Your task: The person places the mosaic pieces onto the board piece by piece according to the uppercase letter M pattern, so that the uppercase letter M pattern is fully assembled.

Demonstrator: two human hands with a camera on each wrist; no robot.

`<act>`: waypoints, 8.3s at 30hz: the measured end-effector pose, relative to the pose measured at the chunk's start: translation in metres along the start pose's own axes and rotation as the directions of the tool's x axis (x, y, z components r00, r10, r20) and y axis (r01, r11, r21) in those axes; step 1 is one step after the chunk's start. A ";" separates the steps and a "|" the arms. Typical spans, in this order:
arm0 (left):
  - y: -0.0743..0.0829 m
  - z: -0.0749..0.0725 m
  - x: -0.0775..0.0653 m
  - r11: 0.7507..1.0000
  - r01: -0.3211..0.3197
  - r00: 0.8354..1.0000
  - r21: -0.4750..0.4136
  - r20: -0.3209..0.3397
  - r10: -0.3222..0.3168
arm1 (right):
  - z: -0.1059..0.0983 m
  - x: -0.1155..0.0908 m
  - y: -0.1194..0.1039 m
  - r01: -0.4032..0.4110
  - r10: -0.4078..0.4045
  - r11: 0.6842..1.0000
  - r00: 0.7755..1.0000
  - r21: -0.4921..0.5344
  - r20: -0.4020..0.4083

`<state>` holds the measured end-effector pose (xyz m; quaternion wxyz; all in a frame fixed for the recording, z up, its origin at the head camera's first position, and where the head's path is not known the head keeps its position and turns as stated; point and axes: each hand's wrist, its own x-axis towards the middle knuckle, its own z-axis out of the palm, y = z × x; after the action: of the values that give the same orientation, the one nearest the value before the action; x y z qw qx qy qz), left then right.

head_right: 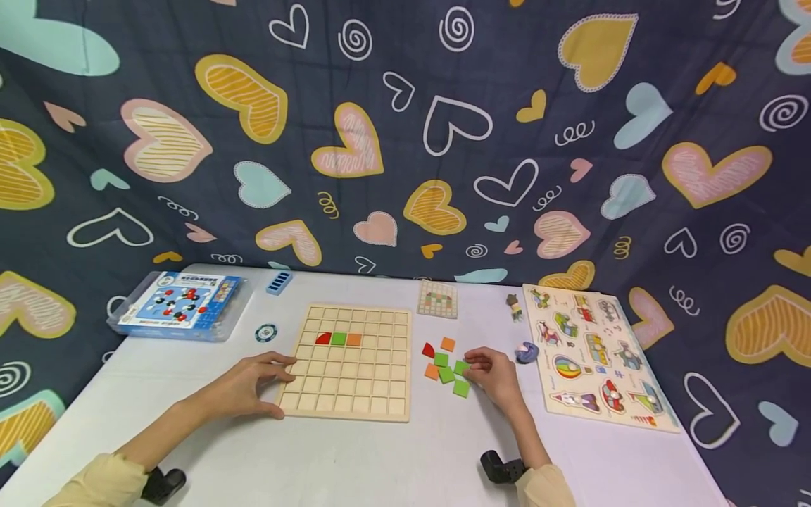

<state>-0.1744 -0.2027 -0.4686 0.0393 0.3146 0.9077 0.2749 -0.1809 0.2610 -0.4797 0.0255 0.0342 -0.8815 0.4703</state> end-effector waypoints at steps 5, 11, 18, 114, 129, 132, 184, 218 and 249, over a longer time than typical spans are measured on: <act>0.000 0.000 0.000 1.000 0.001 1.000 0.002 0.003 -0.001 | -0.005 0.001 0.004 0.016 -0.018 0.998 0.999 0.056 0.040; 0.000 0.000 0.000 1.000 0.003 1.000 0.002 0.003 -0.003 | -0.011 0.001 0.009 0.027 -0.045 0.989 0.992 0.146 0.120; 0.001 0.000 0.001 1.000 0.006 1.000 -0.002 -0.001 -0.006 | -0.005 0.000 0.008 0.038 -0.039 0.995 0.999 0.090 0.020; 0.001 0.001 0.000 1.000 0.009 1.000 -0.010 -0.009 -0.009 | 0.003 -0.024 -0.016 -0.017 0.048 0.966 0.993 0.260 -0.110; 0.000 0.001 -0.001 0.999 0.018 1.000 -0.034 -0.010 -0.018 | 0.006 -0.039 -0.006 -0.064 0.067 0.995 0.997 0.073 -0.043; -0.001 0.001 -0.001 0.999 0.011 1.000 -0.032 -0.009 -0.011 | 0.008 -0.040 -0.007 -0.049 0.052 0.998 0.997 0.049 -0.056; 0.002 0.002 0.000 1.000 0.015 1.000 -0.009 -0.003 -0.015 | 0.059 -0.012 -0.059 -0.017 0.039 0.959 0.997 0.284 -0.071; 0.001 0.000 -0.003 0.999 0.028 1.000 -0.020 -0.003 -0.028 | 0.043 -0.032 -0.034 -0.041 0.043 0.995 0.999 0.093 -0.023; 0.002 0.002 -0.002 0.999 0.038 0.999 -0.034 0.002 -0.038 | 0.062 0.054 -0.037 0.040 -0.049 0.991 0.996 -0.126 -0.072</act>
<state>-0.1710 -0.2016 -0.4698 0.0504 0.2966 0.9087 0.2893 -0.2319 0.1872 -0.4788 0.0709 0.0347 -0.9065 0.4147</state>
